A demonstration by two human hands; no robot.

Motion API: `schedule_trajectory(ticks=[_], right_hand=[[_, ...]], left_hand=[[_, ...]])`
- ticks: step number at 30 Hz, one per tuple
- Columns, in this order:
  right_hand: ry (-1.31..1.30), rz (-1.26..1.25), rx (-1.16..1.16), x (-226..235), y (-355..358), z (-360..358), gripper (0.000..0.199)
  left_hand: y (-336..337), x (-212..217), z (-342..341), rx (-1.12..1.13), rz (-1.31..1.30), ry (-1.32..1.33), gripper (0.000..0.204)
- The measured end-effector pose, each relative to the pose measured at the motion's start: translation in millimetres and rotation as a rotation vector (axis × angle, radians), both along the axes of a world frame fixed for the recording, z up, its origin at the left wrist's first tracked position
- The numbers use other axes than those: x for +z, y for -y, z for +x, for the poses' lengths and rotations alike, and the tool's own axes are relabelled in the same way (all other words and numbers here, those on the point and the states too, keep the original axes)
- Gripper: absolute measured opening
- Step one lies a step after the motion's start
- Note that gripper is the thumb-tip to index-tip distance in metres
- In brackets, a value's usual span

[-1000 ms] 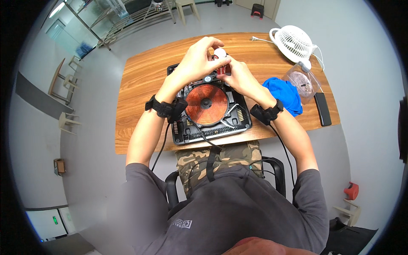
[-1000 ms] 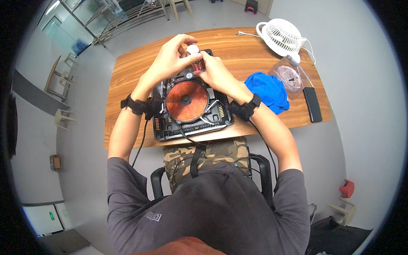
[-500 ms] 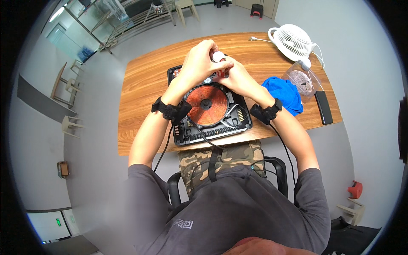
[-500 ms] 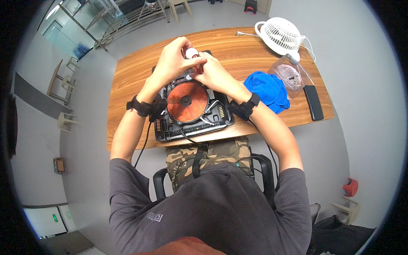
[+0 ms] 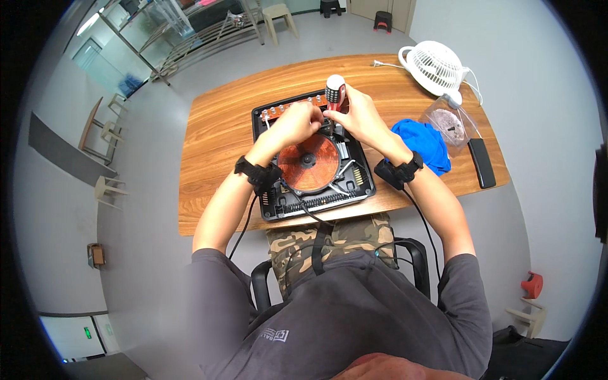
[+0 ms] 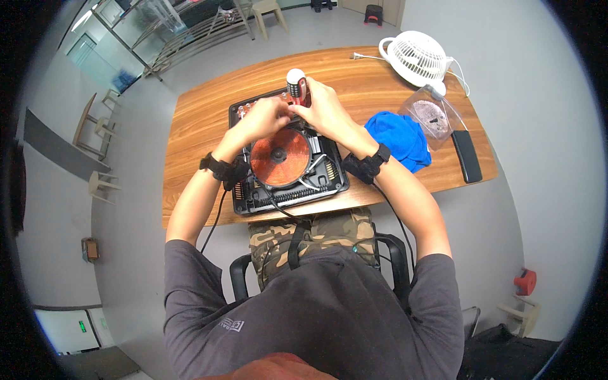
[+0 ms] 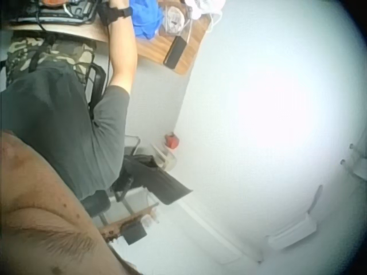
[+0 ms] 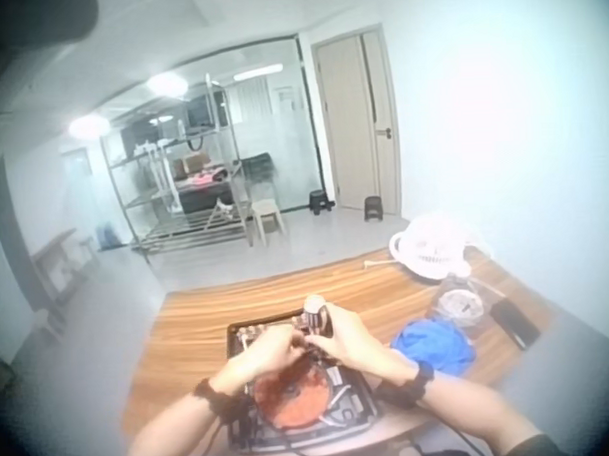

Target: The person disassembles a small appliance on a wooden table. They use a screwdriver to remove screws from the base, lift off the top cover, and remove internal components including a copper-colored disc and a fan.

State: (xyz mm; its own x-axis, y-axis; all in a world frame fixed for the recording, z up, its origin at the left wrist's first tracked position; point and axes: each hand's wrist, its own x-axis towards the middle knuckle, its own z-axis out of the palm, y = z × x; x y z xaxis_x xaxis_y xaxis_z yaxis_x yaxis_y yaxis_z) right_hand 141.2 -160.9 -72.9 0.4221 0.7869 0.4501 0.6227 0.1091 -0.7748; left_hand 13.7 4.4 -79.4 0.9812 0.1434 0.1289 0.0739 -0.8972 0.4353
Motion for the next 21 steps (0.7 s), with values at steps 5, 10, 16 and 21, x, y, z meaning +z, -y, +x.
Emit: schedule_trajectory(ticks=[5, 10, 16, 21], right_hand=[[0.006, 0.0, -0.034, -3, 0, 4, 0.038], [0.057, -0.011, -0.054, -6, 4, 7, 0.039], [0.083, -0.027, -0.065, -2, 12, 9, 0.039], [0.076, -0.048, -0.085, 5, 15, 10, 0.034]], left_hand=[[14, -25, 3, -0.048, 0.09, -0.096, 0.02], [16, -41, 14, -0.073, 0.042, -0.061, 0.016], [17, -50, 21, -0.057, 0.103, -0.047, 0.013], [20, -48, 23, -0.01, 0.151, -0.036, 0.016]])
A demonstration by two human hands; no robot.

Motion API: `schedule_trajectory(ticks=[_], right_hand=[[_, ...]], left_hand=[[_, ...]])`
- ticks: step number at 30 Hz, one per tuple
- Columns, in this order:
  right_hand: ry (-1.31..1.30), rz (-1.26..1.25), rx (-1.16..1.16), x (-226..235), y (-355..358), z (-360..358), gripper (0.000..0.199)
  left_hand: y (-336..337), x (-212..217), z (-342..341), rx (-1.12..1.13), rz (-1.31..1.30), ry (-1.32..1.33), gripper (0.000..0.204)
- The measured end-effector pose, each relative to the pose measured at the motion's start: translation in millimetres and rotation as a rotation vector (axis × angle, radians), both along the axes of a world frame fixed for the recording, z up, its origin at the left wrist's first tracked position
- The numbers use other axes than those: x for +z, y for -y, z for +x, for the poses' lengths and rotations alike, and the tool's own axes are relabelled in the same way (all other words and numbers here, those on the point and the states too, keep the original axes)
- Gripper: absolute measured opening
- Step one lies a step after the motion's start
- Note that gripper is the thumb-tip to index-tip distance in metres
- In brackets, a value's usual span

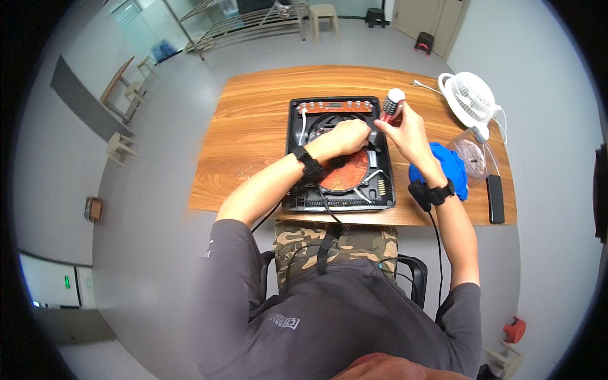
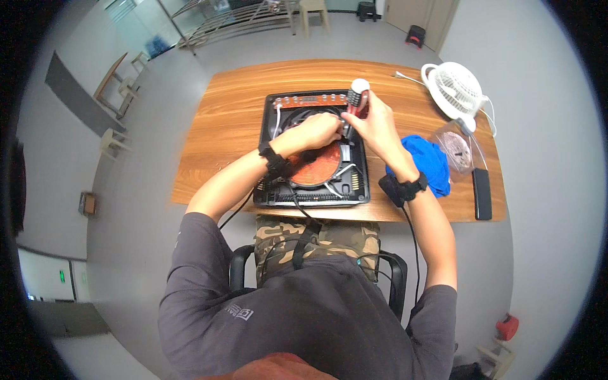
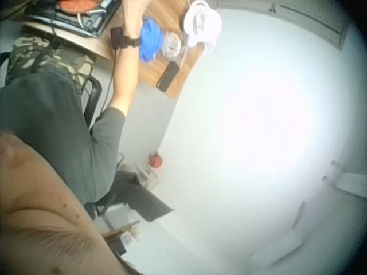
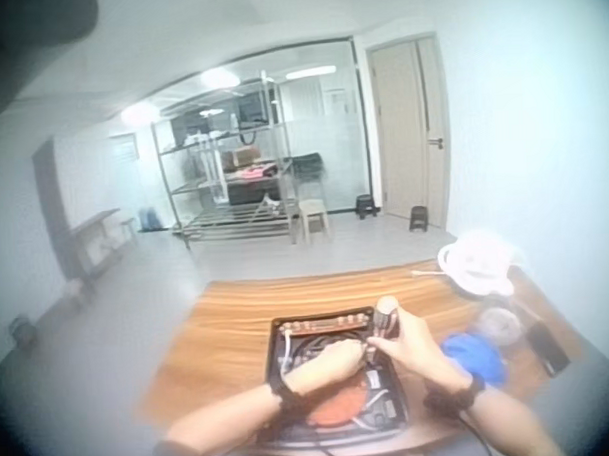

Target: The person disassembles a small appliance on a wooden table. They use a screwdriver to remove screws from the base, lift off the top cover, and remove internal components including a copper-colored disc and a fan.

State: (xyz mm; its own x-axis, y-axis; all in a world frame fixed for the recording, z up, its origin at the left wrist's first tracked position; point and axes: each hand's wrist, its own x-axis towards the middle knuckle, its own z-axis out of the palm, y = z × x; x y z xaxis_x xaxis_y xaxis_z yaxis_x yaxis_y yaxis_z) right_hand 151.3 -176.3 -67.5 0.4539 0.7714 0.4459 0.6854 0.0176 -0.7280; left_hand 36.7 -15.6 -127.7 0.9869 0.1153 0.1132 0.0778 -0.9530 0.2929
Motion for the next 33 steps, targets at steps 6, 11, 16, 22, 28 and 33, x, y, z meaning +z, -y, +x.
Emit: schedule_trajectory(ticks=[6, 11, 16, 22, 28, 33], right_hand=[[-0.008, -0.006, 0.019, 3, -5, -12, 0.035], [0.01, -0.034, 0.049, 10, -10, -19, 0.036], [-0.095, -0.072, 0.156, 10, -16, -41, 0.038], [-0.026, -0.073, 0.244, 14, -39, -66, 0.04], [-0.058, -0.074, 0.325, 23, -43, -95, 0.043], [0.001, -0.094, 0.327, 16, -44, -96, 0.04]], left_hand=[[-8, 3, -15, 0.045, -0.072, 0.046, 0.018], [-49, 41, -45, 0.086, -0.13, 0.064, 0.018], [-105, 49, -137, 0.322, -0.261, -0.02, 0.012], [-135, -5, -204, 0.471, -0.301, -0.319, 0.007], [-135, -31, -225, 0.548, -0.316, -0.37, 0.009], [-136, -35, -227, 0.529, -0.274, -0.323, 0.008]])
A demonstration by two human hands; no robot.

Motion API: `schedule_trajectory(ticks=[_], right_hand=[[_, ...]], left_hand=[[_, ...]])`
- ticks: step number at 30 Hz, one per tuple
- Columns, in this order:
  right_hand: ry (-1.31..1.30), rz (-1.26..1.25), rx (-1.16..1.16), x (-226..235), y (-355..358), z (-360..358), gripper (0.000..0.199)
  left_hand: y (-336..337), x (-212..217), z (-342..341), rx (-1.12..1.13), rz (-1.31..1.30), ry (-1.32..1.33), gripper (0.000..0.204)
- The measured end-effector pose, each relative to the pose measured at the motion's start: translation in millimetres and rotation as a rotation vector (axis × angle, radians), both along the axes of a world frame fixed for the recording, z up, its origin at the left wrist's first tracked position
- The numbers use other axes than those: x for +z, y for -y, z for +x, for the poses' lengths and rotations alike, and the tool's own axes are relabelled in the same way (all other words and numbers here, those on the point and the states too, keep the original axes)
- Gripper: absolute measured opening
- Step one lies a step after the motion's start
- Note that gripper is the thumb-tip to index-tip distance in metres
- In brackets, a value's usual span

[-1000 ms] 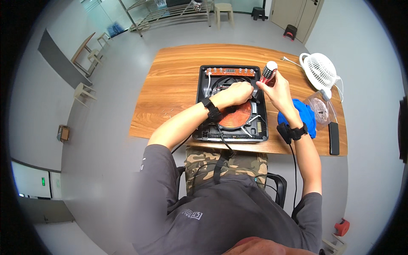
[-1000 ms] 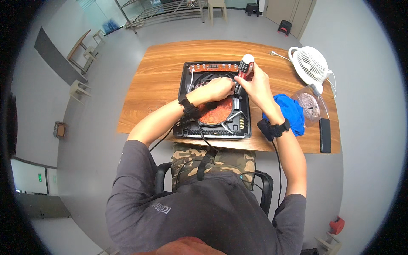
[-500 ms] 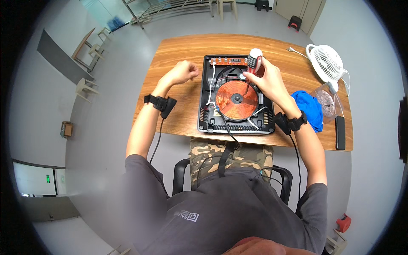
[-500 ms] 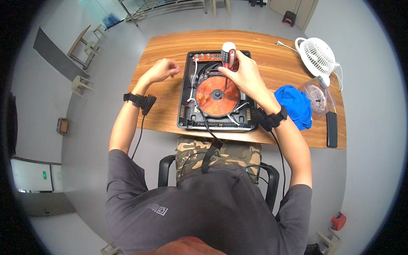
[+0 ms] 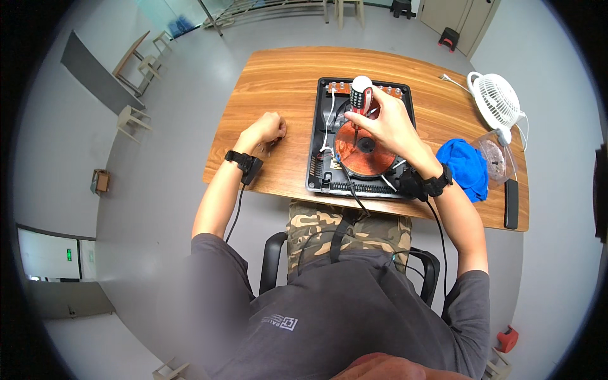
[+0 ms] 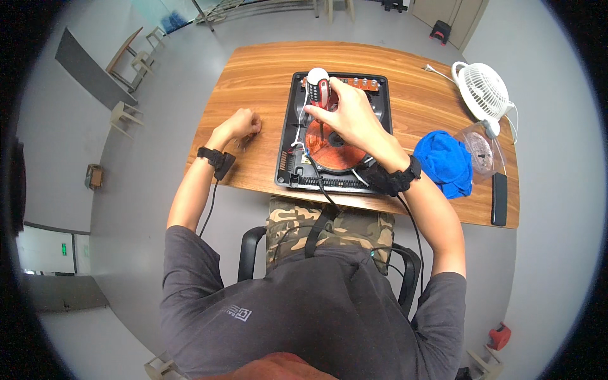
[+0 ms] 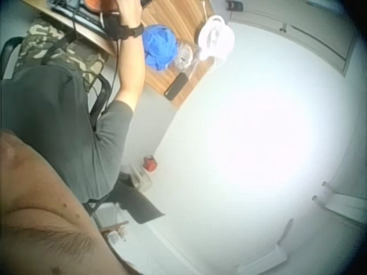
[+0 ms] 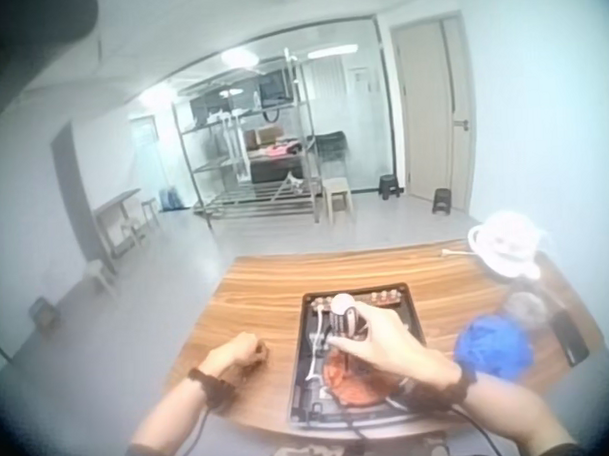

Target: The person disassembles a small appliance on a wooden table. They use a screwdriver to remove screws from the base, lift off the top cover, and remove internal components including a copper-colored disc and a fan.

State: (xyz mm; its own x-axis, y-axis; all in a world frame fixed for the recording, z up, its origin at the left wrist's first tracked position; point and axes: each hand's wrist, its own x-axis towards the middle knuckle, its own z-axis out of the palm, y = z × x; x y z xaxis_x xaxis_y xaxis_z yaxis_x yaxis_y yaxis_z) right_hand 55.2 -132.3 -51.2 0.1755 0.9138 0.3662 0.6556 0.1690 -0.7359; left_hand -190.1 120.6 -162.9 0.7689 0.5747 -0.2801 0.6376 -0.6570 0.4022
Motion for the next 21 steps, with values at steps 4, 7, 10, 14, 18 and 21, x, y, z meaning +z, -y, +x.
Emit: schedule_trajectory(ticks=[4, 7, 10, 14, 18, 21], right_hand=[[-0.03, -0.005, 0.03, -3, 1, -4, 0.04], [0.01, -0.015, 0.041, -3, 3, -9, 0.04], [0.003, 0.028, 0.071, -3, 7, -13, 0.04], [0.066, 0.014, 0.095, -11, 9, -14, 0.042], [0.096, 0.025, 0.133, -11, 17, -15, 0.041], [0.086, 0.027, 0.154, -15, 21, -17, 0.041]], left_hand=[[8, 6, 2, 0.029, 0.021, -0.004, 0.004], [3, 2, 0, 0.002, 0.076, -0.031, 0.005], [6, 4, -2, 0.015, 0.143, -0.013, 0.008], [5, 21, 5, 0.046, 0.192, 0.098, 0.014], [35, 71, 25, 0.02, 0.145, 0.282, 0.022], [62, 100, 44, -0.063, 0.095, 0.391, 0.022]])
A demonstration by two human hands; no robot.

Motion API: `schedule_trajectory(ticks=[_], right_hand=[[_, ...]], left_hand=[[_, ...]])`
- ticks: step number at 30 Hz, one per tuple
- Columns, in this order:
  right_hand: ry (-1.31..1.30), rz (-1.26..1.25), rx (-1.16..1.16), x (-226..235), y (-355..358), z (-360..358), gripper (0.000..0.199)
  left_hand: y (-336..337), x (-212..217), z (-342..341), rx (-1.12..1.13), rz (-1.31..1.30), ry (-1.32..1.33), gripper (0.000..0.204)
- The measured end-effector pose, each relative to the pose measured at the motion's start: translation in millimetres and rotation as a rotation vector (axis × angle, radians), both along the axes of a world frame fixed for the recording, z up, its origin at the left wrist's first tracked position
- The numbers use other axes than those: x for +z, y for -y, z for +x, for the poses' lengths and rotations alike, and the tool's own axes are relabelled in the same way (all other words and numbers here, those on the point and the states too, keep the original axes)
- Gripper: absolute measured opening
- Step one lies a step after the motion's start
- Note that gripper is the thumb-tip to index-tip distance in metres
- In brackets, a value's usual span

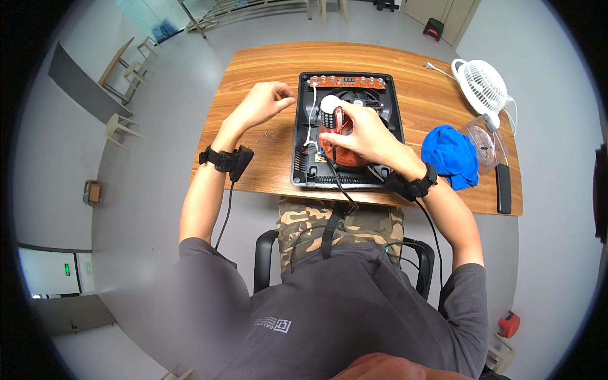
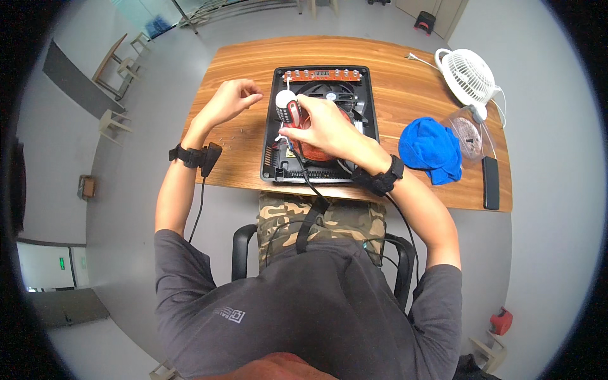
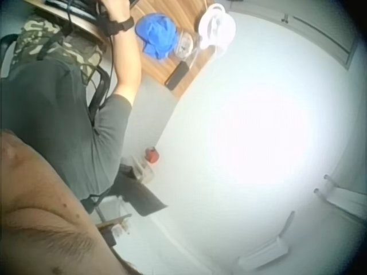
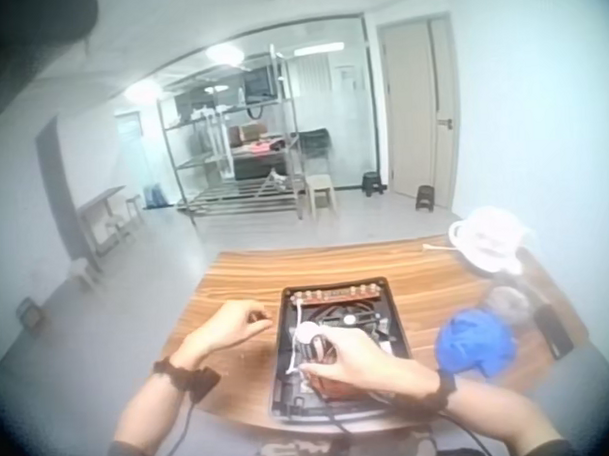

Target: The person disassembles a small appliance on a wooden table. They use a screwdriver to remove screws from the base, lift off the top cover, and remove internal components including a copper-colored disc and a fan.

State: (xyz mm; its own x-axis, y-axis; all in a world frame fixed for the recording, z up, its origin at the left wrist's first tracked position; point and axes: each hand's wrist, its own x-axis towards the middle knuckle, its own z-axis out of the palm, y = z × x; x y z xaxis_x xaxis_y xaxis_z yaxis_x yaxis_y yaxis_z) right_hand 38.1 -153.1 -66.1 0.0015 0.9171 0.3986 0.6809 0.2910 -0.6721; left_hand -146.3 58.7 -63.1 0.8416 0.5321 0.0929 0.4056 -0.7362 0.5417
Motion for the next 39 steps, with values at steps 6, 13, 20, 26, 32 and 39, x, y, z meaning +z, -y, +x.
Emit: schedule_trajectory(ticks=[6, 13, 20, 26, 32, 39], right_hand=[[-0.017, -0.033, 0.019, -3, 3, -5, 0.044], [-0.039, -0.017, 0.036, -3, 9, -7, 0.041], [-0.047, 0.015, 0.033, -9, 12, -7, 0.041], [-0.037, 0.034, 0.031, -10, 13, -8, 0.041], [-0.045, 0.026, 0.031, -10, 15, -8, 0.042], [-0.05, 0.013, 0.035, -7, 17, -9, 0.043]], left_hand=[[40, 23, 25, -0.213, -0.051, 0.177, 0.023], [63, 40, 33, -0.299, -0.113, 0.203, 0.023], [71, 47, 31, -0.346, -0.084, 0.246, 0.025], [80, 56, 29, -0.339, -0.075, 0.241, 0.026], [83, 56, 28, -0.337, -0.062, 0.241, 0.025], [85, 58, 27, -0.334, -0.059, 0.229, 0.024]])
